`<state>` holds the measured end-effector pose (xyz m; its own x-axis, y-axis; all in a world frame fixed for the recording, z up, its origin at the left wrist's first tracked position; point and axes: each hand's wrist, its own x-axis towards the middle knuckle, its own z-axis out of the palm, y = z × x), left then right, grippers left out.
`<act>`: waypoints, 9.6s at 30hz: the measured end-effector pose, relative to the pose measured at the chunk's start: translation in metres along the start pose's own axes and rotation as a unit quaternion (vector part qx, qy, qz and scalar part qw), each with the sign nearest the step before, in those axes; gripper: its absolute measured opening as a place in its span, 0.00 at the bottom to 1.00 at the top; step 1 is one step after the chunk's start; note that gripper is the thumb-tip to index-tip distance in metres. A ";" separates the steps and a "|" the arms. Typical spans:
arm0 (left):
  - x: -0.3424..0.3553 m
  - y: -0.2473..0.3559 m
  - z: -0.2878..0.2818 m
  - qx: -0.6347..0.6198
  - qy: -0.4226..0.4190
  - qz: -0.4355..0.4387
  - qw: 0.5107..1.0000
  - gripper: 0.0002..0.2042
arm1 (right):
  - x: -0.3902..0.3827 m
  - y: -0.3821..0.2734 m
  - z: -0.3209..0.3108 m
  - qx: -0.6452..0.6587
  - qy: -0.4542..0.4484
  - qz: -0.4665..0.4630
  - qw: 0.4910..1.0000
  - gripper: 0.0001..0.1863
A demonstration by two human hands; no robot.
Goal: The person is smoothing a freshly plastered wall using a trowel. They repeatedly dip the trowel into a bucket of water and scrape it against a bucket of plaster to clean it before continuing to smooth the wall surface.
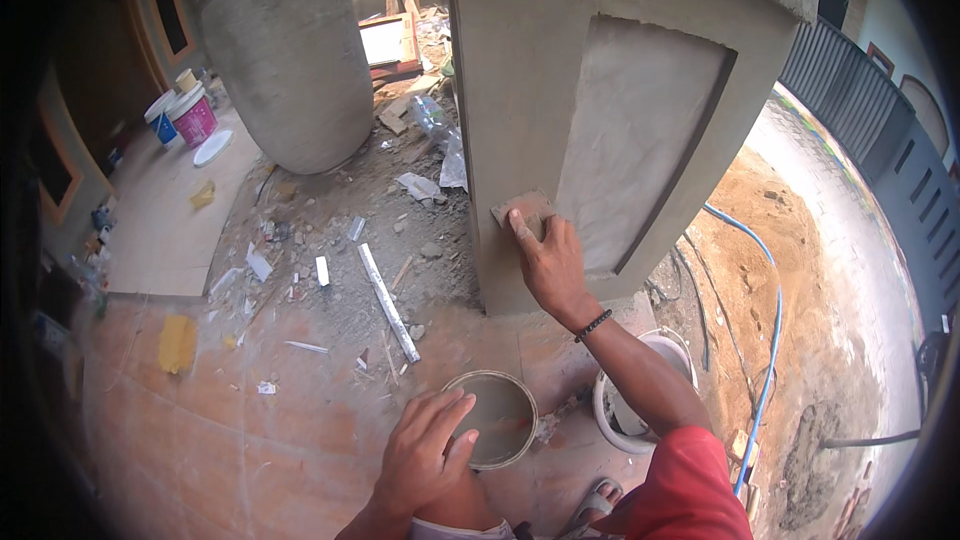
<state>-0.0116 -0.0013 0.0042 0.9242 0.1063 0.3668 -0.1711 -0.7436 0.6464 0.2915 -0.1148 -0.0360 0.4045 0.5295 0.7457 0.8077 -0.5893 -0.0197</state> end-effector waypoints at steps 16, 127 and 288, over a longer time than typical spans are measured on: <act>0.000 -0.002 0.000 0.006 0.018 -0.004 1.000 0.21 | 0.067 0.001 0.002 0.005 0.158 0.016 0.987 0.45; 0.052 0.016 0.143 0.164 -0.507 0.118 0.838 0.21 | 0.091 0.003 -0.032 0.196 0.278 0.147 0.929 0.33; 0.043 0.058 0.127 0.192 -0.543 0.133 0.807 0.27 | -0.023 0.060 -0.090 0.191 -0.463 0.010 0.865 0.30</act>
<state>0.0621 -0.1241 -0.0274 0.6626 -0.5769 -0.4776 -0.4868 -0.8164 0.3109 0.2927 -0.2171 0.0055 0.4467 0.8882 -0.1078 0.8082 -0.4522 -0.3773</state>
